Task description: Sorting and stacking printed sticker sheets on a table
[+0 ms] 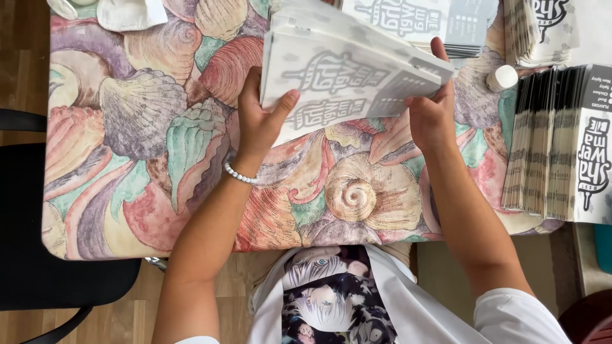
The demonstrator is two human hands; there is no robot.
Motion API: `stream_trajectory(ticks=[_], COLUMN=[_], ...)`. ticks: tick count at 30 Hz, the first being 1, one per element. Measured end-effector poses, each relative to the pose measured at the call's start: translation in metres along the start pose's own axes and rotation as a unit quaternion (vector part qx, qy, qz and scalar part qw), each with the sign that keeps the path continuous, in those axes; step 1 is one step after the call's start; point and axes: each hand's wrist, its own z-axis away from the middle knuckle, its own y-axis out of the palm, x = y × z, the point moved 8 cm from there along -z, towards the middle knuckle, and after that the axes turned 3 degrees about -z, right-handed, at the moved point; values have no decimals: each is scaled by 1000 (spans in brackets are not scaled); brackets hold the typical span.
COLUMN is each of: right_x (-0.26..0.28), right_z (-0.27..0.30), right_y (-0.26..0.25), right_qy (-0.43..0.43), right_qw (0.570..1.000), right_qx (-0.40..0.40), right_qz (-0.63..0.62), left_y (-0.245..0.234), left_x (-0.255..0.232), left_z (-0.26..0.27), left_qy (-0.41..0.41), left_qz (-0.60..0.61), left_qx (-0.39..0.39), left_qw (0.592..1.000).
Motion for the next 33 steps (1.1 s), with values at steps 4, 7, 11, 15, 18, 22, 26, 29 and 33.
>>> stream_trajectory(ticks=[4,7,11,15,18,22,26,29,33], right_x=[8,4,-2,-4,4,39,120,121,107], right_z=[11,8,-1,3,4,3,15,10,2], right_y=[9,8,-7,-5,9,12,116,168,178], right_qy=[-11,-9,54,7,19,-141,-409,-375,-354], right_qw=[999,1000,995,998,997,981,770,733,747], right_qx=[-21,-10,-7,30,-17,-6,79,198,206], right_qz=[29,19,-81,-55,-70,134,483,532,524], left_y=[-4,-7,-5,-6,-10,-8,-7,-9,-11], left_x=[-11,-12,-15,-5,-5,1,0,-2,1], left_z=[6,7,0,2,1,1,2,1,1], left_qy=[55,65,68,34,49,34,35,22,34], left_qz=[-111,-84,-15,-14,-49,-55,-89,-79,-70], left_qx=[-55,-10,65,20,4,30,30,24,24], left_qw=[991,994,995,999,998,997,995,996,997])
